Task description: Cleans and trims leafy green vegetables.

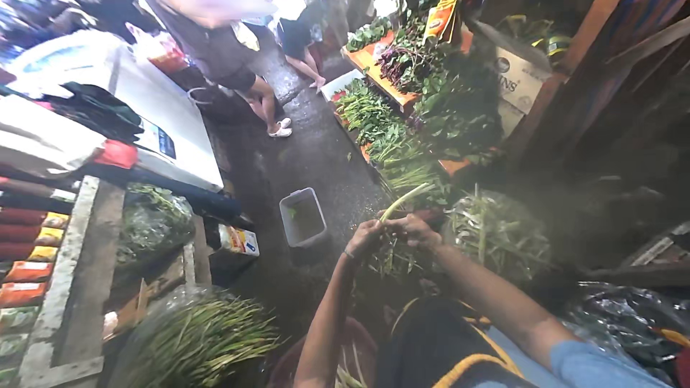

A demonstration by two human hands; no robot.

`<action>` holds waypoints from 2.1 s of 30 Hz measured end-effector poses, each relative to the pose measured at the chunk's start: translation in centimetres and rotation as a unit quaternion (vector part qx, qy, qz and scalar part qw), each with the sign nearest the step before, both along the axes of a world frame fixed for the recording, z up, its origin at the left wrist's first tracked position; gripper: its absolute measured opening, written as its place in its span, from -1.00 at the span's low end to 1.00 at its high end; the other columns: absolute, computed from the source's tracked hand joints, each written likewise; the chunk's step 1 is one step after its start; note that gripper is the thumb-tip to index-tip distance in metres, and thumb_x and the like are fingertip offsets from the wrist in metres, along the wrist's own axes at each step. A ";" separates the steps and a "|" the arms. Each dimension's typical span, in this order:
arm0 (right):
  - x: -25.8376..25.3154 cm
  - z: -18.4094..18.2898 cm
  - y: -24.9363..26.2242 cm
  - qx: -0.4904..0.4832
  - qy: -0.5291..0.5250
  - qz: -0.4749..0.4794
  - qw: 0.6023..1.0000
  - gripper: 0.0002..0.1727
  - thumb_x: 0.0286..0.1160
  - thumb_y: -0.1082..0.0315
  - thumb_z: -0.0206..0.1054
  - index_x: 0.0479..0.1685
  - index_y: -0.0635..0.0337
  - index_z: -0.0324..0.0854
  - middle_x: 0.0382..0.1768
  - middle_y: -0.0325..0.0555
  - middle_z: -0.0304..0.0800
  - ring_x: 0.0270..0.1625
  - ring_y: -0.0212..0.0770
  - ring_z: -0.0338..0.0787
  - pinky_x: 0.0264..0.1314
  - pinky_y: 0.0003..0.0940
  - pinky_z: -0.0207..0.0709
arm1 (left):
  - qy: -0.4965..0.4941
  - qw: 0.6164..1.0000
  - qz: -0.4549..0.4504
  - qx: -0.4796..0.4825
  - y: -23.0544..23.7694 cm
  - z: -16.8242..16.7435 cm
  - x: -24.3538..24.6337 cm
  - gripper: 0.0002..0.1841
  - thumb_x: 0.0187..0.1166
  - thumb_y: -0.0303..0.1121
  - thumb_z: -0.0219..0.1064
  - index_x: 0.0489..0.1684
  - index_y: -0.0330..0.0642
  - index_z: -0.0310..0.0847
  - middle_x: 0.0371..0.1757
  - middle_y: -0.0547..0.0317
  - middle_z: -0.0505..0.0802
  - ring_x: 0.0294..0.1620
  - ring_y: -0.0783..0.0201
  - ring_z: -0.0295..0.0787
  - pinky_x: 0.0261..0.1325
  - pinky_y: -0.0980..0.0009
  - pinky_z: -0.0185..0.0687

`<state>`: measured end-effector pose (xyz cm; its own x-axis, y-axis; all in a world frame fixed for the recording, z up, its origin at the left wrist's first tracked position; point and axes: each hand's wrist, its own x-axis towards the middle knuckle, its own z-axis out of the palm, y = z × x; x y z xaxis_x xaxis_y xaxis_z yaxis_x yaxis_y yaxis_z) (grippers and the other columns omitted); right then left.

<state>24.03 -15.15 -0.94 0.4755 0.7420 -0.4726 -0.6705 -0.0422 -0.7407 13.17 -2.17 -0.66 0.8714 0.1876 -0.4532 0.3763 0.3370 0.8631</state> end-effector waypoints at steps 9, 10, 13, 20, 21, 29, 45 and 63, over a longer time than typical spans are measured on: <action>1.1 0.9 -0.1 -0.012 0.070 -0.059 0.996 -0.51 0.92 0.06 -0.12 0.01 0.20 0.67 -0.28 -0.14 0.83 -0.48 -0.34 0.68 -0.48 -0.47 0.55 | -0.014 0.992 0.021 0.126 -1.4 0.0 -0.3 -0.74 0.84 -0.35 0.00 -0.13 -0.32 0.54 -0.59 0.32 0.57 -0.69 0.50 0.45 -0.58 0.58 0.43; 1.4 1.3 -0.2 -0.006 0.068 -0.100 0.993 -0.53 0.92 0.07 -0.11 0.01 0.21 0.63 -0.30 -0.12 0.82 -0.50 -0.33 0.68 -0.48 -0.47 0.57 | -0.012 0.990 0.019 0.140 -1.4 0.1 -0.5 -0.73 0.84 -0.34 0.00 -0.13 -0.32 0.55 -0.59 0.33 0.57 -0.68 0.50 0.45 -0.57 0.58 0.43; 3.3 1.2 -1.1 0.010 0.059 -0.205 0.977 -0.68 0.86 0.22 0.03 0.03 0.26 0.62 -0.33 -0.13 0.77 -0.50 -0.35 0.68 -0.43 -0.48 0.63 | -0.015 0.991 0.030 0.129 -1.6 0.1 -1.5 -0.74 0.84 -0.36 0.00 -0.15 -0.32 0.55 -0.61 0.33 0.57 -0.70 0.51 0.44 -0.59 0.59 0.40; 7.7 0.5 -4.6 -0.001 -0.023 -0.321 0.947 -0.87 0.69 0.44 0.24 0.08 0.20 0.61 -0.30 -0.25 0.73 -0.43 -0.41 0.68 -0.33 -0.50 0.66 | -0.020 0.995 0.092 0.042 -0.9 0.1 -3.2 -0.78 0.82 -0.45 0.01 -0.11 -0.35 0.55 -0.53 0.25 0.69 -0.65 0.49 0.57 -0.58 0.60 0.53; 8.6 0.3 -5.6 -0.014 -0.058 -0.326 0.943 -0.83 0.67 0.48 0.24 0.12 0.19 0.60 -0.26 -0.26 0.73 -0.43 -0.42 0.67 -0.34 -0.49 0.65 | -0.020 0.992 0.121 0.021 -0.4 0.0 -3.4 -0.80 0.83 -0.46 0.00 -0.05 -0.38 0.53 -0.47 0.19 0.75 -0.59 0.44 0.66 -0.51 0.55 0.63; 11.7 -2.1 -12.4 -0.302 -0.332 -0.187 0.874 -0.56 0.85 0.20 0.11 0.23 0.47 0.65 0.16 0.36 0.74 0.04 0.12 0.77 0.20 0.10 0.59 | -0.080 0.924 0.371 -0.048 4.9 -1.6 -4.8 -0.75 0.79 -0.57 0.01 0.31 -0.43 0.41 0.01 -0.17 0.88 -0.08 0.05 0.91 0.00 0.16 0.82; -1.8 -1.5 0.6 -0.009 -0.505 0.259 0.823 -0.60 0.54 0.42 0.35 0.34 0.32 0.71 0.18 0.21 0.84 0.20 -0.04 0.84 0.43 -0.19 0.59 | -0.203 0.866 0.431 -0.151 2.4 -2.0 -4.5 -0.63 0.74 -0.65 -0.11 0.44 -0.24 0.34 0.23 -0.12 0.82 0.13 -0.10 0.86 0.17 -0.05 0.78; 10.8 -2.4 -14.3 -0.271 -0.576 0.161 0.754 -0.74 0.56 0.52 0.33 0.14 0.21 0.82 0.17 0.26 0.82 0.26 0.32 0.77 0.41 0.36 0.51 | -0.104 0.830 0.547 -0.043 5.6 -9.6 -14.3 -0.72 0.86 -0.46 -0.15 0.38 -0.21 0.34 0.10 0.05 0.82 -0.01 0.11 0.88 0.07 0.11 0.83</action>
<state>34.83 -29.41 -3.30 0.6389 0.7526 -0.1594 0.5138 -0.5717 -0.6396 -1.14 3.40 -10.23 0.2630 0.8923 -0.3668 -0.3501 0.4426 0.8256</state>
